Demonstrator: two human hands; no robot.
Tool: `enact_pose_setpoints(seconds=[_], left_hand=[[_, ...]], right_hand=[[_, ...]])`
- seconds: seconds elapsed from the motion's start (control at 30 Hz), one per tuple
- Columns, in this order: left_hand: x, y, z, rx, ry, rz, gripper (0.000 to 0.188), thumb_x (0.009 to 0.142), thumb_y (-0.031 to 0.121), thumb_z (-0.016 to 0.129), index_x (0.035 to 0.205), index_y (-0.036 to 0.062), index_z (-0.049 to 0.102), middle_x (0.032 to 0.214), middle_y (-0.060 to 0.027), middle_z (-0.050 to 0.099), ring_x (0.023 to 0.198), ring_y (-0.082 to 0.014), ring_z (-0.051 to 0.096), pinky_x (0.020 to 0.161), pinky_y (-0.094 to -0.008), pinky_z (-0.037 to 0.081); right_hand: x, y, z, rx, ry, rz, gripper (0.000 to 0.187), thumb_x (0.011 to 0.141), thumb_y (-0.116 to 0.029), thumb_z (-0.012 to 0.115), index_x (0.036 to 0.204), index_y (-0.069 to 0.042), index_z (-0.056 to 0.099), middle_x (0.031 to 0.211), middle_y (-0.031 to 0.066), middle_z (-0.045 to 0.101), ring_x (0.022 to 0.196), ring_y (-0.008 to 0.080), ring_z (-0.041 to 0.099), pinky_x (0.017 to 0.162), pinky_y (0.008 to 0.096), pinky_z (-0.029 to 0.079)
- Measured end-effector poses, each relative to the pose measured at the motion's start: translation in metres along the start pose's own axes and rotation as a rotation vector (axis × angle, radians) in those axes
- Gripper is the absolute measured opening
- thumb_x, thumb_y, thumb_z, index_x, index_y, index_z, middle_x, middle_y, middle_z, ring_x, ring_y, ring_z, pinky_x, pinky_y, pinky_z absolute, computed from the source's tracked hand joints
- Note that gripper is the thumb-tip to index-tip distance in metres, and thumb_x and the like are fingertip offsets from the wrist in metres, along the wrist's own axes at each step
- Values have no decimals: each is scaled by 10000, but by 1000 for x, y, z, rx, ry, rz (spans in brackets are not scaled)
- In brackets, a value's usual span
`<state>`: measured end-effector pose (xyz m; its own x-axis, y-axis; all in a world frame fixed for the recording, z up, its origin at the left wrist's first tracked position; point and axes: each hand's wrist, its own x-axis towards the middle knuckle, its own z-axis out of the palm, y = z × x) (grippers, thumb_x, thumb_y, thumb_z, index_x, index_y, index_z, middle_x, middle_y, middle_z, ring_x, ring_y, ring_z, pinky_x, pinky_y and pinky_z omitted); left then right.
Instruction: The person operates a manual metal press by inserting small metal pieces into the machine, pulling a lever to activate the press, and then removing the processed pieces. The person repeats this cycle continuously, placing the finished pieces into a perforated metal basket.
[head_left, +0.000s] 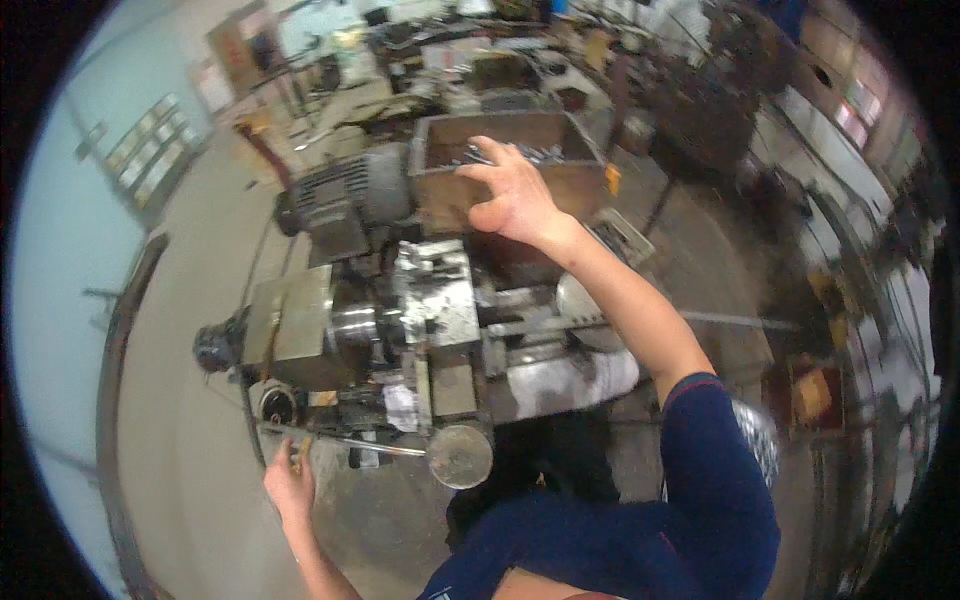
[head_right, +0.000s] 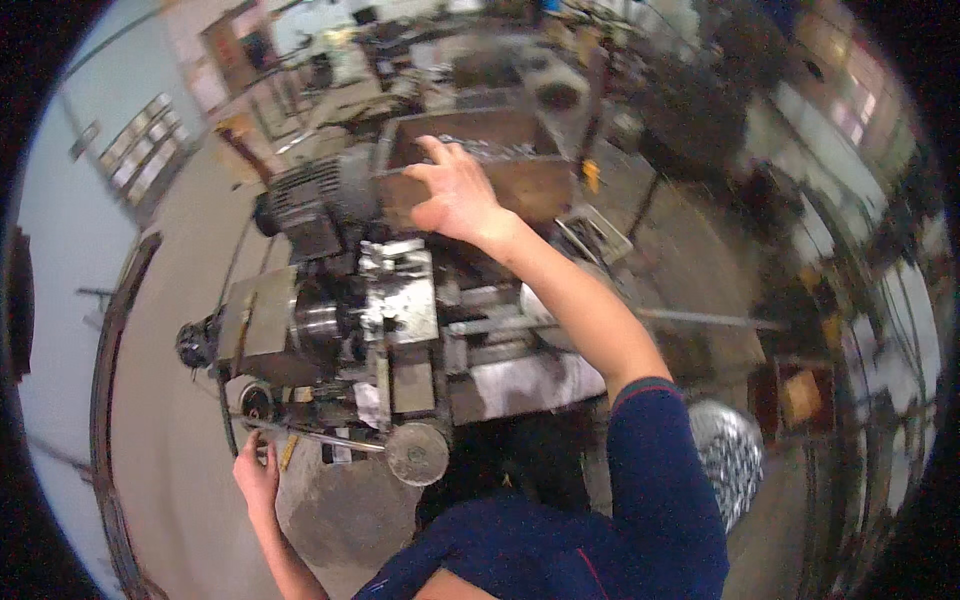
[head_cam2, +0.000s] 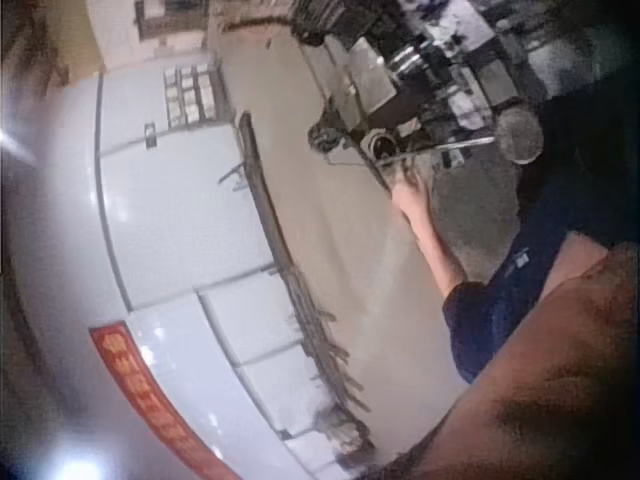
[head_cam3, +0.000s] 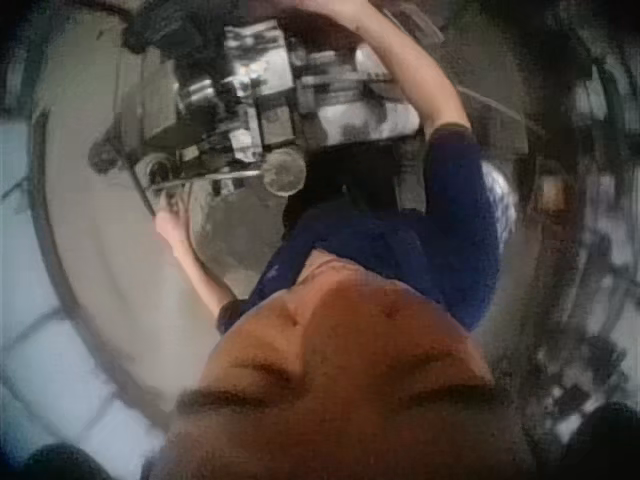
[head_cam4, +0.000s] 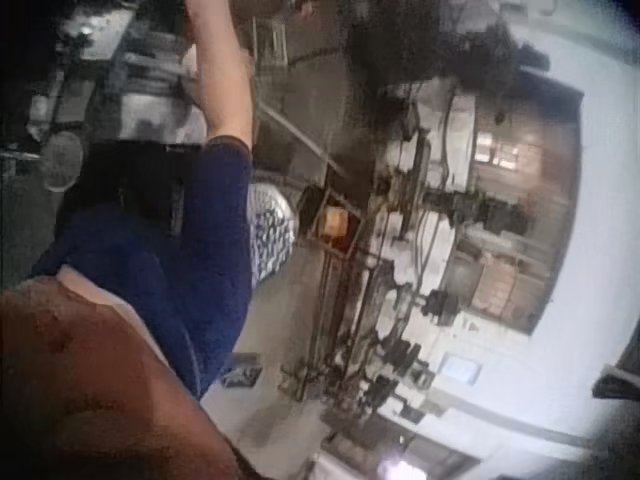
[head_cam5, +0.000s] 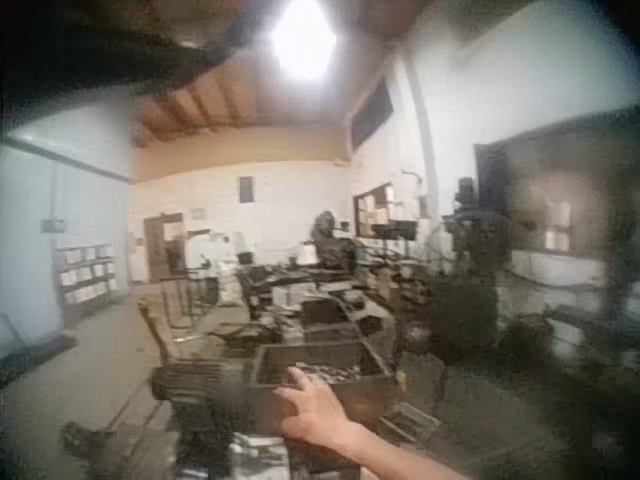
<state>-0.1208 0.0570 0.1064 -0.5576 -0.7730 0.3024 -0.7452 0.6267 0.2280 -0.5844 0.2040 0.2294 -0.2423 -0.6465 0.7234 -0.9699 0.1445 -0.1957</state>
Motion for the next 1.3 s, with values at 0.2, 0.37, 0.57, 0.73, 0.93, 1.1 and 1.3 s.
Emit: enact_pose_setpoints(seconds=[0.2, 0.37, 0.57, 0.73, 0.93, 1.1, 1.3], left_hand=[[18, 73, 55, -120, -255, 447, 304, 789, 121, 601, 1067, 2, 569, 736, -115, 623, 645, -172, 594, 623, -317, 458], [12, 69, 113, -396, -542, 167, 281, 788, 109, 607, 1027, -37, 587, 800, -144, 636, 704, -205, 598, 688, -311, 459], [24, 49, 139, -472, -654, 16, 281, 811, 117, 597, 1037, -48, 570, 854, -134, 636, 709, -165, 584, 667, -296, 459], [17, 73, 123, -465, -496, 129, 227, 823, 115, 575, 994, -34, 577, 746, -71, 617, 616, -107, 556, 561, -259, 441], [12, 77, 122, -342, -372, 133, 230, 823, 141, 569, 990, -14, 602, 772, -95, 637, 631, -145, 578, 596, -278, 455], [15, 61, 131, -306, -337, 156, 265, 816, 192, 572, 996, 2, 614, 879, -151, 650, 783, -255, 624, 714, -337, 463], [12, 77, 122, -275, -317, 125, 285, 814, 233, 575, 986, 10, 623, 879, -153, 651, 790, -257, 630, 720, -334, 463]], right_hand=[[-150, 45, -87, 38, -121, 236, 388, 552, -150, 592, 906, 5, 629, 1179, 116, 534, 1036, 302, 493, 888, 369, 402], [-353, 74, -219, -342, -294, 1028, 438, 589, -166, 593, 1003, -27, 614, 895, 168, 621, 794, 308, 595, 724, 362, 476], [-520, 15, -225, -450, -983, 1469, 260, 613, -221, 554, 787, -62, 662, 857, 191, 623, 835, 290, 608, 783, 364, 486], [-546, 12, -192, -645, -1209, 1317, 337, 700, -217, 530, 960, -28, 631, 1073, 177, 568, 1030, 306, 537, 864, 370, 440], [-534, 24, -177, -621, -1349, 1274, 345, 736, -231, 506, 976, -14, 627, 1087, 202, 556, 991, 297, 551, 882, 354, 421], [-527, 16, -171, -767, -1383, 1284, 342, 752, -256, 514, 1007, -61, 633, 1099, 178, 551, 1032, 312, 519, 872, 368, 419], [-539, 37, -163, -649, -1335, 1477, 366, 734, -270, 537, 1010, -49, 633, 1076, 146, 587, 1030, 300, 536, 857, 379, 427]])
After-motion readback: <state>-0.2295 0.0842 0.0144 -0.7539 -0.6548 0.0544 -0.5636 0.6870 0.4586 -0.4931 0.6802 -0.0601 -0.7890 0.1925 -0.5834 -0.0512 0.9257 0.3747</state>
